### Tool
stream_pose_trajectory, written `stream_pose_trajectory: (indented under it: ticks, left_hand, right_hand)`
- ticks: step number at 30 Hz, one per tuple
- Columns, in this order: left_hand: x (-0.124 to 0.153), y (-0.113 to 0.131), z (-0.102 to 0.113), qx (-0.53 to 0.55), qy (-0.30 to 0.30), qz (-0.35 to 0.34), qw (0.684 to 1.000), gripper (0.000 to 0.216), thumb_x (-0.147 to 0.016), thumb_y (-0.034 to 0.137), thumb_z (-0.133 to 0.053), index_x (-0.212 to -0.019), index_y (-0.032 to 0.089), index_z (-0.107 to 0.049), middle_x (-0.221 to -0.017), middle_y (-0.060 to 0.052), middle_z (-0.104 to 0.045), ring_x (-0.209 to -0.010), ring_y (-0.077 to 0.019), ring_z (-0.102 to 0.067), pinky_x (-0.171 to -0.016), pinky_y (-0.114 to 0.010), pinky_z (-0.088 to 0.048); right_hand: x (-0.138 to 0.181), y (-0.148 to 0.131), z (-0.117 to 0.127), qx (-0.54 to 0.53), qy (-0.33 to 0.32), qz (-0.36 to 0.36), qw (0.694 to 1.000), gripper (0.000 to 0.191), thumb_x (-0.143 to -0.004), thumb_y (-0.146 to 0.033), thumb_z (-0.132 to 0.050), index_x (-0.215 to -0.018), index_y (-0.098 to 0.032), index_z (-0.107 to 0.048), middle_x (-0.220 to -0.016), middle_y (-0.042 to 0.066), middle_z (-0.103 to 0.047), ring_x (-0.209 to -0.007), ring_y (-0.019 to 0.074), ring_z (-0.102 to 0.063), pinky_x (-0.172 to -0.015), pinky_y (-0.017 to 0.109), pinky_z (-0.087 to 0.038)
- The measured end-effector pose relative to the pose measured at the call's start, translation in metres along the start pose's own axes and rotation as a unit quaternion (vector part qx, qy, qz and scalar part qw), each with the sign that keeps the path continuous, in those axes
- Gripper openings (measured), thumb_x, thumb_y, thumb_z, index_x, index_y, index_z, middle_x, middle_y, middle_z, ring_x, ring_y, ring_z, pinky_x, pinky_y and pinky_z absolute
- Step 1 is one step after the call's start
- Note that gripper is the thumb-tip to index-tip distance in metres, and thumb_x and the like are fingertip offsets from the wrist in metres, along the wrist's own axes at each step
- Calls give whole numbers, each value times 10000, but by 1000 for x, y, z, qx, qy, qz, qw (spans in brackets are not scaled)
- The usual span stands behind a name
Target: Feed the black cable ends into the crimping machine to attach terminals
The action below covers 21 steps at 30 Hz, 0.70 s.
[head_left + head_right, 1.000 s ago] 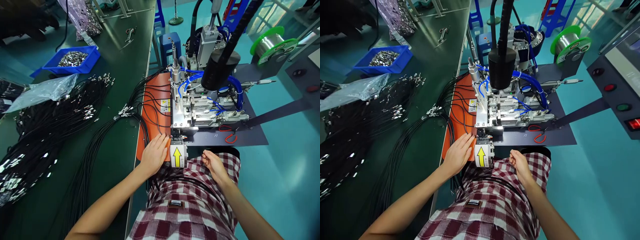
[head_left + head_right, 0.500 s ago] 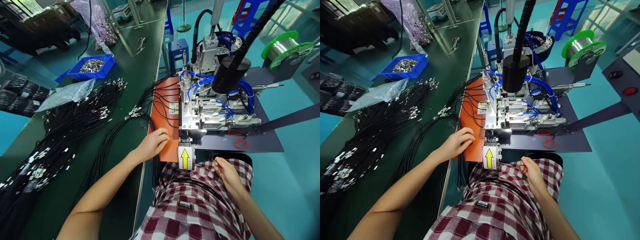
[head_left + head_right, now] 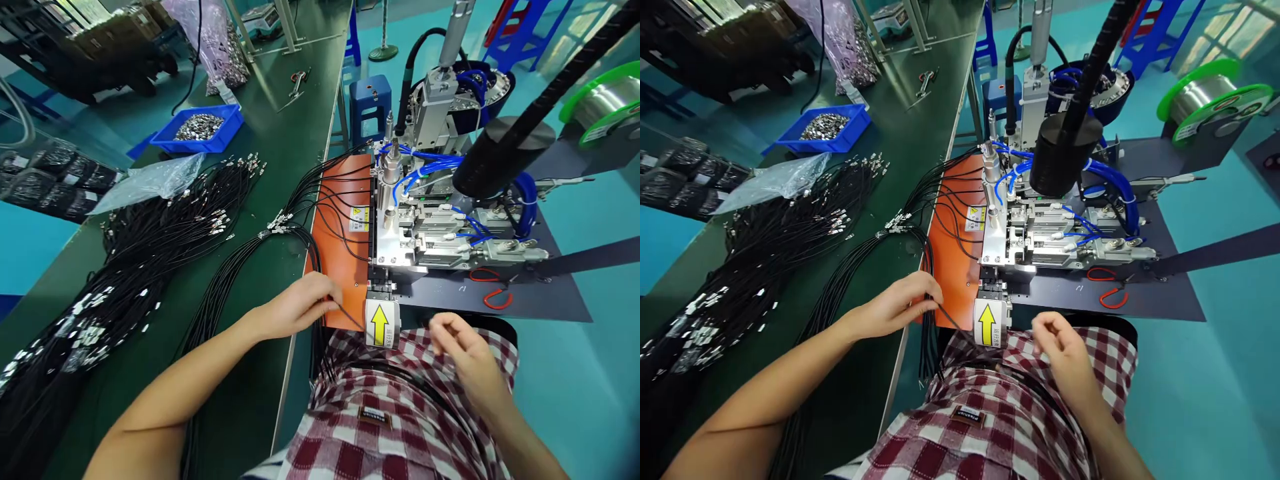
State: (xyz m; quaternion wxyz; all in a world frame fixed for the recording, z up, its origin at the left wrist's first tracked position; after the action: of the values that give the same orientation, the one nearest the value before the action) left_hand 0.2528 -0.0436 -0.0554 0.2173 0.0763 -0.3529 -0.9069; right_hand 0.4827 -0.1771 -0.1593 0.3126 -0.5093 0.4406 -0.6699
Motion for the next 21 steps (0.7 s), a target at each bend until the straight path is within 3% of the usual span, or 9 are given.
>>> stream_pose_trajectory:
  ticks: [3, 6, 9, 12, 15, 18, 21]
  left_hand:
    - [-5, -2, -2, 0, 100, 12, 995, 117, -966, 203, -418, -977, 183, -533, -917, -46, -630, -854, -153, -571, -801, -281, -431]
    - [-7, -8, -19, -32, 121, 39, 991, 122, -973, 217, -408, -981, 186, -525, -907, -35, -630, -816, -152, -564, -764, -284, -427]
    - [-7, -7, -34, -66, 101, 61, 991, 137, -972, 214, -389, -958, 184, -522, -863, -28, -624, -768, -158, -560, -734, -301, -422]
    - [-12, 11, -47, -89, 76, 47, 992, 122, -937, 251, -462, -1014, 177, -521, -931, -59, -633, -849, -205, -575, -790, -355, -432]
    - [-26, 31, -63, 10, 53, 37, 998, 266, -941, 253, -461, -1197, 183, -450, -1081, -88, -617, -983, -217, -575, -858, -355, -446]
    - [-40, 37, -76, 173, 41, 62, 982, 239, -976, 212, -374, -1205, 204, -442, -1023, -51, -623, -920, -159, -595, -806, -276, -466]
    - [-45, 32, -79, 233, 58, 88, 967, 216, -979, 224, -384, -1176, 205, -468, -962, -33, -632, -885, -152, -605, -785, -259, -461]
  right_hand:
    - [4, -23, -19, 1, -64, 49, 997, 284, -796, -325, -658, -1068, -261, -603, -908, 32, -632, -722, 159, -578, -657, 281, -472]
    - [4, -34, -26, -19, -91, 70, 993, 428, -793, -289, -664, -1205, -257, -553, -981, 53, -667, -718, 153, -609, -689, 305, -512]
    - [2, -35, -25, -63, -59, 66, 994, 279, -820, -319, -651, -1077, -215, -614, -826, 44, -699, -740, 170, -651, -718, 316, -536]
    - [0, -28, -32, -103, -50, 47, 992, 182, -855, -357, -617, -920, -191, -652, -699, 35, -697, -732, 183, -678, -733, 325, -550]
    - [-1, -24, -43, -104, -69, 54, 991, 167, -857, -344, -621, -928, -197, -660, -788, 36, -712, -693, 163, -672, -697, 307, -551]
    - [-2, -27, -40, -88, -69, 75, 991, 163, -848, -319, -636, -968, -210, -651, -822, 22, -700, -700, 152, -668, -691, 288, -540]
    - [-6, -30, -29, -85, -55, 69, 992, 184, -827, -322, -656, -971, -207, -648, -822, 20, -692, -680, 150, -660, -665, 281, -531]
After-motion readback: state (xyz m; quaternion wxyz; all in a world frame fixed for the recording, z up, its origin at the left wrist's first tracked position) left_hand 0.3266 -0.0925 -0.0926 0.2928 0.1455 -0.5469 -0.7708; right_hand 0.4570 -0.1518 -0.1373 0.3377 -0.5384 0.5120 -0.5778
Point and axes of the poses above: each hand's wrist, its own x-axis away from the middle knuckle, its own z-axis out of the back of the hand, y = z × x, the point moved 6 cm from there along -x, towards the middle knuckle
